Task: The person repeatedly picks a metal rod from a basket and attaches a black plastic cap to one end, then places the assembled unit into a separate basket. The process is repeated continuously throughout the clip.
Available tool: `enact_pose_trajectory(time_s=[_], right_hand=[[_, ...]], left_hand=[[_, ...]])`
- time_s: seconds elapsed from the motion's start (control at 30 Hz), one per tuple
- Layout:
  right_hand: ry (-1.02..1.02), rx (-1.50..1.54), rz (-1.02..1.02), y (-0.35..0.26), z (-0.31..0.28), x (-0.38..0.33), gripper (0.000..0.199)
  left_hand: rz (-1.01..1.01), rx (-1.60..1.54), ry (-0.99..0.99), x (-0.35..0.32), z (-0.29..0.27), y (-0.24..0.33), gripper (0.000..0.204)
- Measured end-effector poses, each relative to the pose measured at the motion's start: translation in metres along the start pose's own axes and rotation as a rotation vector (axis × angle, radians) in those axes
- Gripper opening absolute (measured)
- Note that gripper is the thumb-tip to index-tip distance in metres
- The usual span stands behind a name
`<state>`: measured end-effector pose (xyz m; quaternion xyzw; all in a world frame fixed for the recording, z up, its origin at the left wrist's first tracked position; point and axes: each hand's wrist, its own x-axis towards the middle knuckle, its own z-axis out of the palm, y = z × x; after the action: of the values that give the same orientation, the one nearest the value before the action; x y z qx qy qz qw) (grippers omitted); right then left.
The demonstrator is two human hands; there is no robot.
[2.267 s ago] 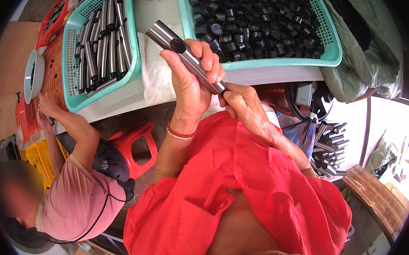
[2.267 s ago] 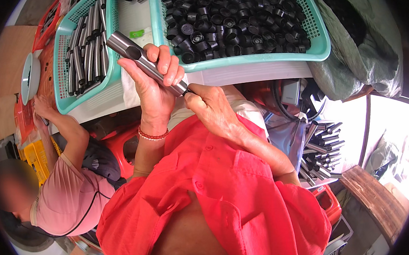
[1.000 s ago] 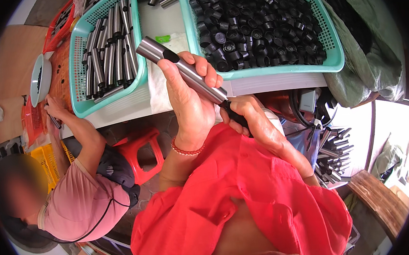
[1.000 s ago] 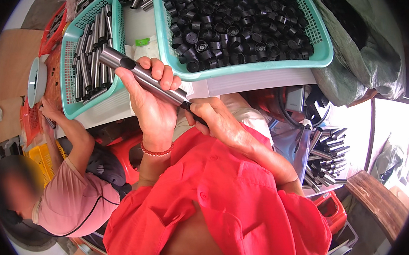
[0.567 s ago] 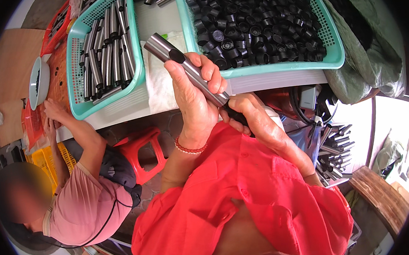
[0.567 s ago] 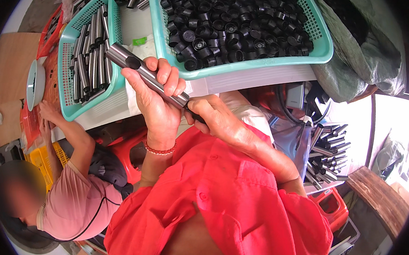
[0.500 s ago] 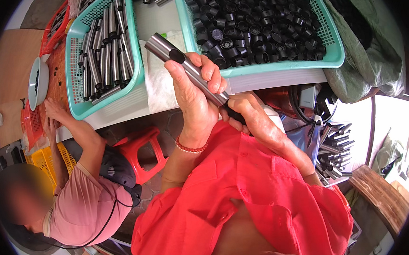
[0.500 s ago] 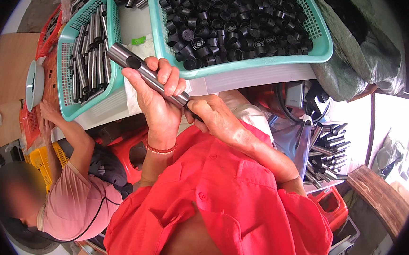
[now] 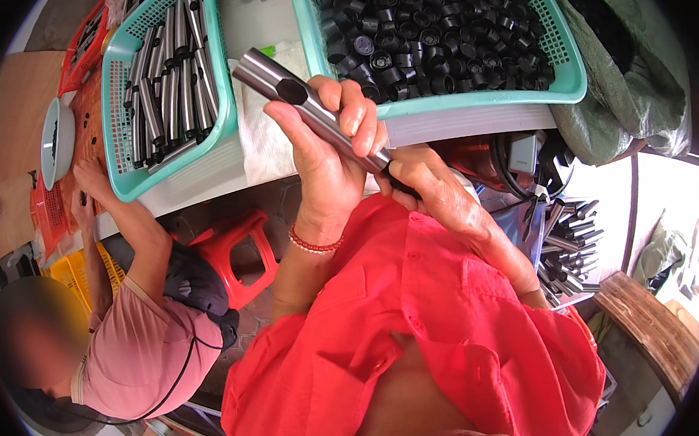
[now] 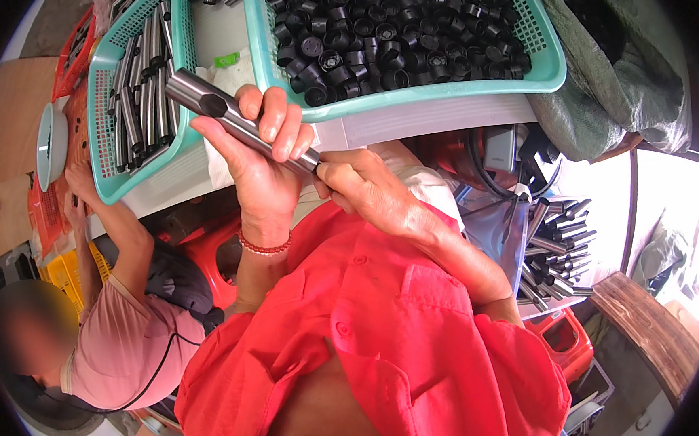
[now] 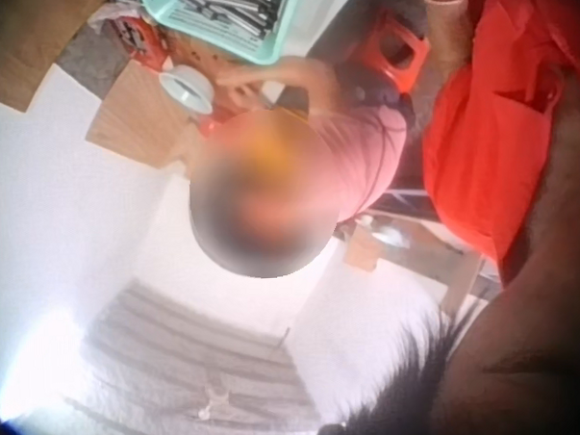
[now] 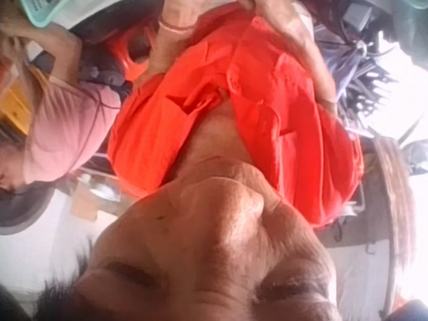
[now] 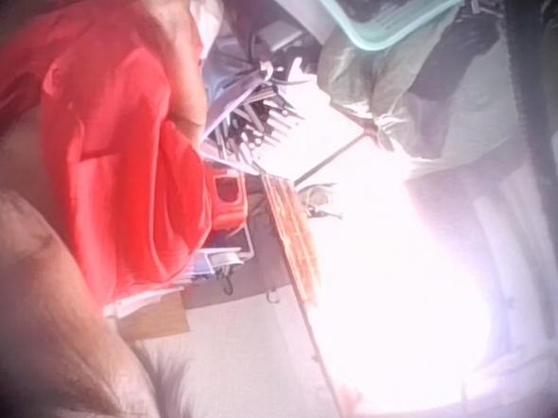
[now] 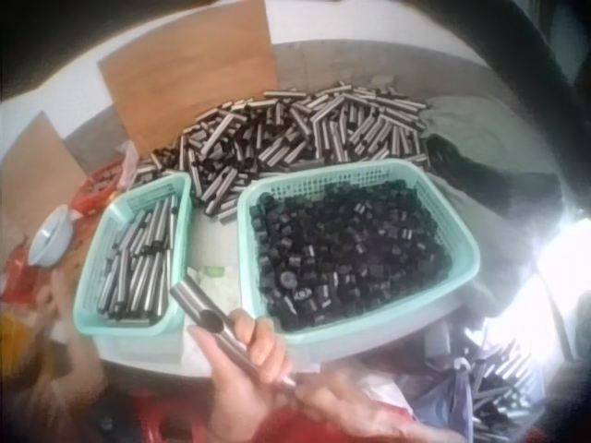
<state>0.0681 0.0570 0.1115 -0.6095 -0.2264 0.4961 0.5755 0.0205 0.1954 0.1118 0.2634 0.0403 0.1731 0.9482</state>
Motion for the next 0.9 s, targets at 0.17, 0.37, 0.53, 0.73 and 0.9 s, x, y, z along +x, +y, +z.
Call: enact_pose_trajectory(time_s=[0.17,0.37,0.53,0.73,0.9], right_hand=[[0.017,-0.025,0.023,-0.014,0.000,0.000,0.031],[-0.038,-0.031,0.006,-0.012,0.000,0.000,0.030],[0.001,-0.008,0.030,-0.008,0.004,-0.001,0.030],[0.074,-0.129,-0.075,0.000,0.004,0.001,0.032],[0.139,-0.211,-0.086,-0.001,0.008,0.000,0.030]], left_hand=[[0.037,-0.044,-0.045,0.006,0.006,0.005,0.058],[0.009,-0.016,-0.026,0.005,0.003,0.008,0.058],[0.006,-0.015,-0.051,0.004,0.000,0.008,0.058],[0.007,-0.007,-0.065,0.006,-0.002,0.006,0.058],[-0.005,-0.010,-0.102,0.005,-0.006,0.004,0.059]])
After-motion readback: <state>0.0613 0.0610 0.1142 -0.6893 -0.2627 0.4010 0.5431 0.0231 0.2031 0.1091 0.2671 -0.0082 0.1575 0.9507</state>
